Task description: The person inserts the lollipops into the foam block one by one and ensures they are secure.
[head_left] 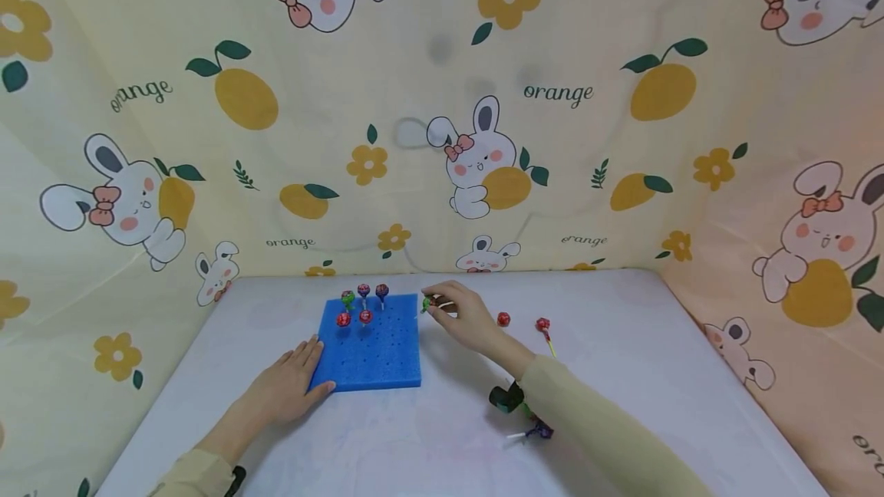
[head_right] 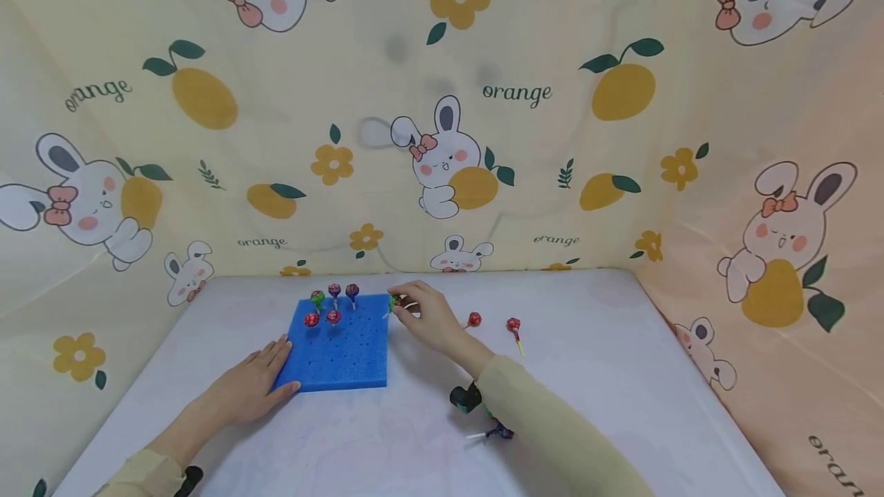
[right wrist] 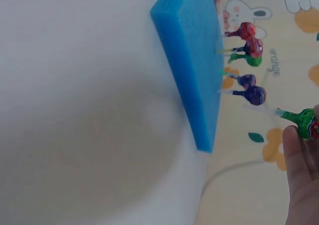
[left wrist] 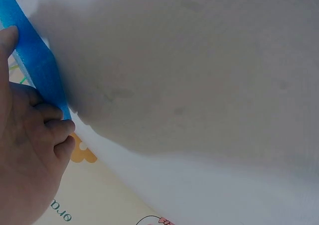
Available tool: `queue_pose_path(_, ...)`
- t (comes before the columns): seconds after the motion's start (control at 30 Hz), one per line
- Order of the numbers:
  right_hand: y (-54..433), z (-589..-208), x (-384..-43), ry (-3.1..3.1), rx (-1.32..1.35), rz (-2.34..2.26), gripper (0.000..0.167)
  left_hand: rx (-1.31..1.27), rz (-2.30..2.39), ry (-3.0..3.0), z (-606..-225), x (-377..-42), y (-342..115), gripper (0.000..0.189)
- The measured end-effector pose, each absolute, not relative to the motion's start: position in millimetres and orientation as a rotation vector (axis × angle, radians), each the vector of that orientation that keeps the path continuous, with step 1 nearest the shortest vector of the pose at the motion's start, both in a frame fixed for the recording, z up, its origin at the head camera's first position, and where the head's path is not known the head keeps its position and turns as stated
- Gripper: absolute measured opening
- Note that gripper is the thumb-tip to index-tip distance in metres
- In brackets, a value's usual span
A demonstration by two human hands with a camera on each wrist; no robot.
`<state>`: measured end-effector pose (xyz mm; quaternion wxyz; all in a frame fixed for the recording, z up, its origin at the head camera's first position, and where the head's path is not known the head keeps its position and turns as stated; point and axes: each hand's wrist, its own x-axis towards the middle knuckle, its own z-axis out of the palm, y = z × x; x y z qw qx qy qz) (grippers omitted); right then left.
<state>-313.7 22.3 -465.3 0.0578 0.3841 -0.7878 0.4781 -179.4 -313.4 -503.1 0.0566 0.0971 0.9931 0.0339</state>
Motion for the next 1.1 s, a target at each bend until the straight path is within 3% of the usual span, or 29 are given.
queue_pose_path(1.1,-51,-475,-320,-2.519,1.025,1.562,0.026,0.286,0.111,3.02,-502,-180,-313,0.086)
